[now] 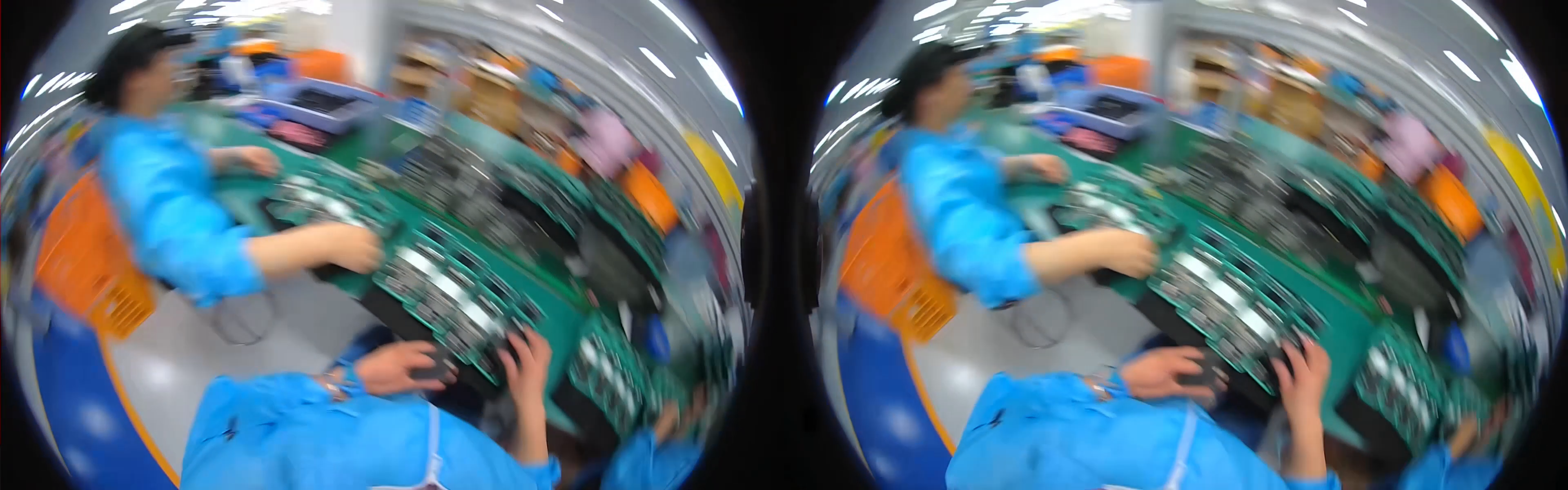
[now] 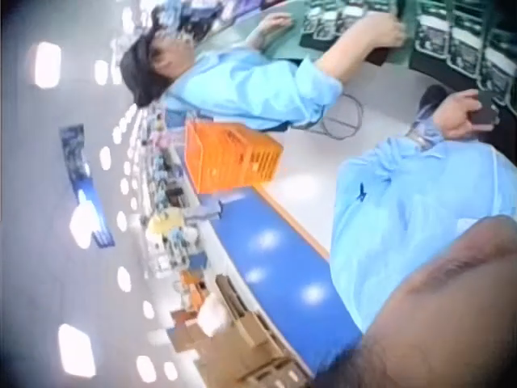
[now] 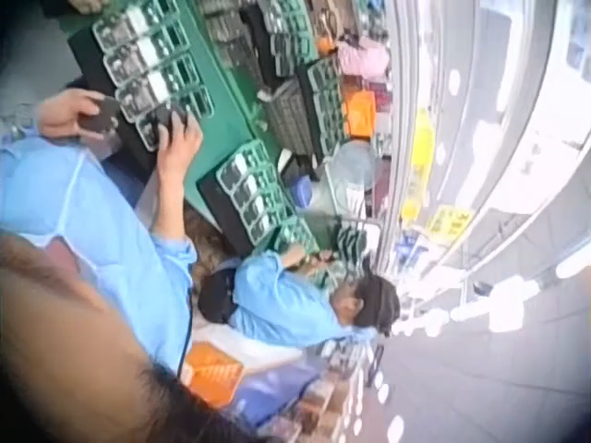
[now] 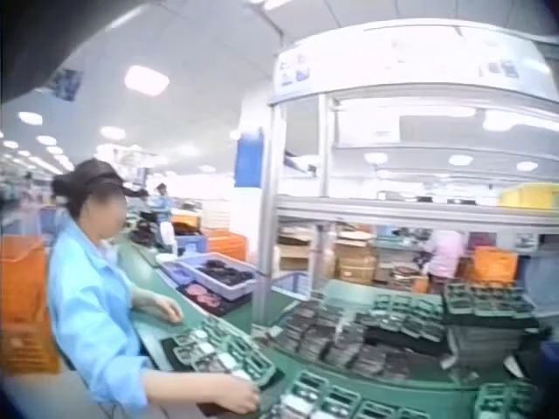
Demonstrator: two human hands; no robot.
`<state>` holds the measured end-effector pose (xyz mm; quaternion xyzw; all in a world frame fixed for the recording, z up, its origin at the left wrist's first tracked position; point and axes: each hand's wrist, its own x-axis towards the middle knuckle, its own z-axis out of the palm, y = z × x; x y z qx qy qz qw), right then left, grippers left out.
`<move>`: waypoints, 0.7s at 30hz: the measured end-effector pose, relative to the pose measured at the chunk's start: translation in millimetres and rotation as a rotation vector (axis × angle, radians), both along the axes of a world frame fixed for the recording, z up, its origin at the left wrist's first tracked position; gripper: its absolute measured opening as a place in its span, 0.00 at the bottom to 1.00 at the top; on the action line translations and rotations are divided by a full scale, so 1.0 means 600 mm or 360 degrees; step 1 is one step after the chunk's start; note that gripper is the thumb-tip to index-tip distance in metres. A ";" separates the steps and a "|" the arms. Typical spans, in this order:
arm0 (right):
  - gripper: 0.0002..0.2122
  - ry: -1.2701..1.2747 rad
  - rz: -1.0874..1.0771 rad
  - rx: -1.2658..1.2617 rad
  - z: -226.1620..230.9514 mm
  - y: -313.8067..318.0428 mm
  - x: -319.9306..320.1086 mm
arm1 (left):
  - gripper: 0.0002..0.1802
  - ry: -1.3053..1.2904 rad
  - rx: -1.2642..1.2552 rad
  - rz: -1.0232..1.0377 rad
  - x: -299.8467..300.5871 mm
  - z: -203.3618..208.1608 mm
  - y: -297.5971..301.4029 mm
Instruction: The person assembles small electronic components into plastic housings by hand, placing them into an assembly tray.
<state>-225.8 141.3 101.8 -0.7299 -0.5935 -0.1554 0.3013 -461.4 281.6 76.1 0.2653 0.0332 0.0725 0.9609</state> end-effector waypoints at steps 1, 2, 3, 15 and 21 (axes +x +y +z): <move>0.18 0.0002 -0.0011 0.0031 0.001 0.006 0.015 | 0.21 0.0158 -0.0077 0.0052 0.000 -0.005 0.004; 0.17 -0.0032 -0.0001 -0.0001 0.006 0.019 0.020 | 0.22 0.0198 0.0004 0.0117 -0.011 0.003 0.006; 0.17 -0.0024 0.0022 0.0029 0.012 0.019 0.020 | 0.19 0.0281 0.0002 0.0172 -0.017 0.017 0.004; 0.15 -0.0012 0.0177 -0.0268 -0.013 -0.018 -0.012 | 0.22 0.0399 0.0053 0.0059 0.004 0.030 0.009; 0.16 -0.0023 0.0124 -0.0217 -0.014 -0.019 -0.026 | 0.23 0.0398 0.0017 0.0071 -0.009 0.037 0.011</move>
